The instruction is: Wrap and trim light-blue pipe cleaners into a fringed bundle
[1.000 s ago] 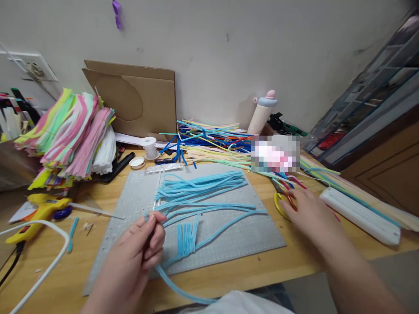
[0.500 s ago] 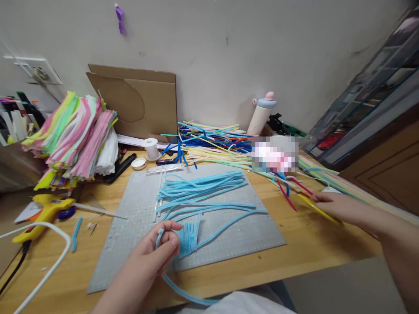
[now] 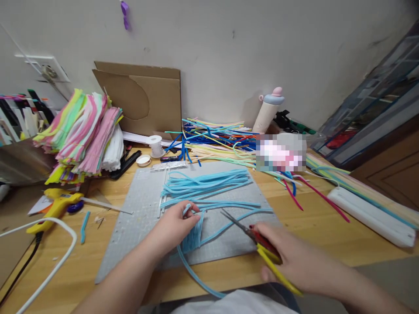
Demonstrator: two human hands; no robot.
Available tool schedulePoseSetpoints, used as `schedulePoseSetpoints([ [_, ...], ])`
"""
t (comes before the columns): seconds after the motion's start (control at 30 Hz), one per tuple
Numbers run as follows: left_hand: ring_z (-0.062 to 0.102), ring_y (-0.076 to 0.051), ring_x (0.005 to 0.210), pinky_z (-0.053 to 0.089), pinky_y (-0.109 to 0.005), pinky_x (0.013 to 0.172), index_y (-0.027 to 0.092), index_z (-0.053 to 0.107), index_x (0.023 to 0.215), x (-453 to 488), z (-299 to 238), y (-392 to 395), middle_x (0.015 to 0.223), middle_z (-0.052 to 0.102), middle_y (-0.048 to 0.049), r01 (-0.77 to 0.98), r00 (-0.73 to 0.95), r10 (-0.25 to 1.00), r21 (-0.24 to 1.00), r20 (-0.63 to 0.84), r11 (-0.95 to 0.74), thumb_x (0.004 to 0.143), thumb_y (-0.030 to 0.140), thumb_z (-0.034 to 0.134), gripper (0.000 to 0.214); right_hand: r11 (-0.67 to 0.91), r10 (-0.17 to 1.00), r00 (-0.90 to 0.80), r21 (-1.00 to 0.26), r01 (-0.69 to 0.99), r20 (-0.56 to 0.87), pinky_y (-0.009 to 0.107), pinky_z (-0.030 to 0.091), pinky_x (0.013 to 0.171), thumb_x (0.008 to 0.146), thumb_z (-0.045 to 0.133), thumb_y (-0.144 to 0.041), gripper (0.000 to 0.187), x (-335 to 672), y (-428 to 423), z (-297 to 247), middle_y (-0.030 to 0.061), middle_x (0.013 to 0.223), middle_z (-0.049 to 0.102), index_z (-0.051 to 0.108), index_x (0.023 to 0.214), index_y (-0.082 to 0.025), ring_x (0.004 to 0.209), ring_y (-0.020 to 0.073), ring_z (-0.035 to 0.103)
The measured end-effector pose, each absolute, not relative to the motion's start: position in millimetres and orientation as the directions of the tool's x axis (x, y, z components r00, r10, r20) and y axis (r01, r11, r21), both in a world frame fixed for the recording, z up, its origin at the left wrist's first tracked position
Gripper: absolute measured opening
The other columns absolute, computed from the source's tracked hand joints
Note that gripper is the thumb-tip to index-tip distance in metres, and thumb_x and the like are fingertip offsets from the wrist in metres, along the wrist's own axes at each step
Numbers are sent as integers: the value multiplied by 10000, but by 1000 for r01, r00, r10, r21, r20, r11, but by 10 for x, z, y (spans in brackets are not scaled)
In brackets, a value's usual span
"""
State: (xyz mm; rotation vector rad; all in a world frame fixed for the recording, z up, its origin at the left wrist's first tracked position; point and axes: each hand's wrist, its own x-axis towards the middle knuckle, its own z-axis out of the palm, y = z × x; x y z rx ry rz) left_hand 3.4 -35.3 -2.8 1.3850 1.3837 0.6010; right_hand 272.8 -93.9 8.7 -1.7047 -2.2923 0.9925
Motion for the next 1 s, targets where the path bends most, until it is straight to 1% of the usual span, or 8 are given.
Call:
schedulePoseSetpoints([
  [0.1,337,-74,416,265,-205,417,171,610,909,71,-147,-242,561,426,71,444,200,925,872,-322,207,736,395,581,285,160,878,-337,-455,876,-341,238,309,547,682,668,-477,317,2602,-859,175,7,750,602,553,783,-199,632,149,488],
  [0.17,318,-69,398,248,-202,401,170,619,918,89,-197,-196,546,419,73,466,205,916,857,-345,219,735,420,581,312,179,872,-338,-413,893,-354,237,270,529,711,633,-509,320,2571,-804,200,7,717,601,555,733,-199,616,148,486],
  [0.3,293,-68,387,217,-197,378,169,636,925,115,-216,-158,517,395,76,480,250,880,841,-403,249,728,438,583,337,220,856,-359,-365,905,-373,238,216,504,712,628,-516,322,2532,-755,193,1,684,608,562,693,-201,582,137,480],
  [0.4,294,-68,409,219,-196,390,169,650,871,127,-203,-162,524,395,72,480,271,884,850,-381,219,715,413,600,294,234,853,-362,-345,909,-376,241,190,496,704,636,-510,317,2476,-756,186,0,663,613,573,679,-200,562,130,474],
  [0.57,294,-74,419,241,-203,422,176,612,773,141,-176,-189,494,370,87,439,276,891,872,-361,217,696,355,612,196,272,849,-397,-355,894,-348,245,179,495,707,633,-508,298,2386,-757,172,-15,654,625,585,696,-214,550,125,467],
  [0.7,287,-78,421,258,-209,442,178,602,756,149,-148,-204,477,361,95,402,267,887,880,-376,252,690,351,614,186,307,856,-413,-337,890,-310,250,183,503,704,631,-517,299,2348,-746,120,-6,685,644,599,719,-220,577,139,495],
  [0.87,314,-82,433,264,-207,449,171,615,742,156,-132,-214,476,389,86,393,261,893,885,-366,248,679,349,627,189,354,858,-434,-294,888,-276,259,178,513,733,607,-467,244,2278,-719,85,9,704,661,608,736,-223,614,167,550],
  [1.0,385,-99,485,293,-212,490,170,621,726,152,-143,-219,509,444,67,391,268,902,894,-339,220,669,338,635,178,381,851,-451,-277,882,-269,264,181,519,745,594,-442,222,2217,-709,88,20,743,676,611,764,-221,646,191,588],
])
